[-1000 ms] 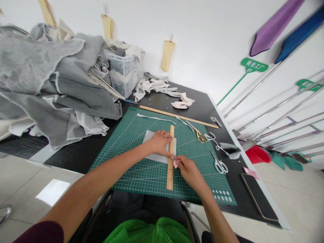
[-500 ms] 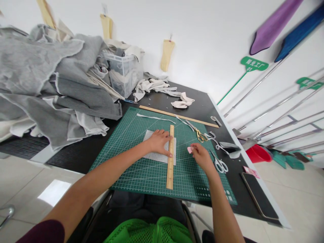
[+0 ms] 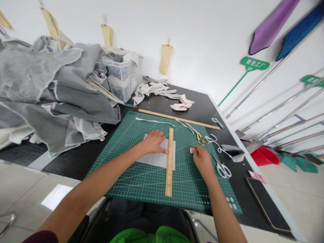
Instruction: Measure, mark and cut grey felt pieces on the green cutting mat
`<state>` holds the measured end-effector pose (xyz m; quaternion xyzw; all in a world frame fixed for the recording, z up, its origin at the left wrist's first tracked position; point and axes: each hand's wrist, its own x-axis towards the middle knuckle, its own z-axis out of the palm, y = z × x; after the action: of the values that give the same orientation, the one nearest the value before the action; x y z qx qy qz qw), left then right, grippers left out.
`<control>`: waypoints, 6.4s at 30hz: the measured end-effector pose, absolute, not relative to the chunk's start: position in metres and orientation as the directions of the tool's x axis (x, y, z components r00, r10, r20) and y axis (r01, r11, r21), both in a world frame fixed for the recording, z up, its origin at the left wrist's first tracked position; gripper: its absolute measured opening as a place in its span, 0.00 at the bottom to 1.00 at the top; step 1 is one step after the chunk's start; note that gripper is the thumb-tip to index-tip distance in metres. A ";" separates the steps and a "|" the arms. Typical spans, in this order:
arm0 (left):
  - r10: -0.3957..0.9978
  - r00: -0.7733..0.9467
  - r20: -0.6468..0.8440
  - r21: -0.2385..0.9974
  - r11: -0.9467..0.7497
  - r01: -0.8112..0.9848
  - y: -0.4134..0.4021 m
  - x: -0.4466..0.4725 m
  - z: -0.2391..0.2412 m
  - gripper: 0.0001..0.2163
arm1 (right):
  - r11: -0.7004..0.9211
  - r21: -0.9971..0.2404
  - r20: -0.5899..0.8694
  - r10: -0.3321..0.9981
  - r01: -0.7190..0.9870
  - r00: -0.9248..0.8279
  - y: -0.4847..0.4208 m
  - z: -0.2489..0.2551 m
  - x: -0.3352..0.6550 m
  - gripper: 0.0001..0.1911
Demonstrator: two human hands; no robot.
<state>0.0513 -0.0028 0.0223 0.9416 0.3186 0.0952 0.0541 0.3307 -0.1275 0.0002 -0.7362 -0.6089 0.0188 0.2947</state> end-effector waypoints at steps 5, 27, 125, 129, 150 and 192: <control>0.644 0.743 0.181 0.192 -0.764 0.616 -0.001 0.051 0.022 0.18 | 0.145 -0.468 0.339 0.941 0.872 0.026 -0.147 0.016 0.297 0.15; 0.798 0.577 0.172 0.153 -0.600 0.785 0.038 0.023 0.017 0.06 | 0.384 -0.221 0.278 0.906 0.897 -0.319 -0.174 0.009 0.215 0.06; 0.689 0.707 0.159 0.195 -0.724 0.661 0.016 0.037 0.024 0.17 | -0.442 0.104 0.218 0.884 0.891 0.413 -0.082 0.027 0.335 0.12; 0.693 0.705 0.151 0.218 -0.719 0.660 0.016 0.036 0.026 0.23 | -0.455 0.019 0.214 0.872 0.890 0.441 -0.083 0.028 0.341 0.15; 0.880 0.460 0.114 0.125 -0.472 0.873 0.001 0.044 0.029 0.32 | -0.291 -0.918 -0.345 0.921 -0.270 0.180 -0.076 0.044 0.373 0.16; 0.562 0.816 -0.134 0.267 -0.772 0.576 0.028 0.012 0.040 0.38 | -0.360 -0.818 -0.236 0.921 -0.448 -0.309 -0.113 0.046 0.231 0.24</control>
<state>0.0118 0.0284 0.0398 0.9411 0.3025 -0.0234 0.1492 0.2315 -0.1132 0.0457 -0.3629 -0.3259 0.7405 0.4624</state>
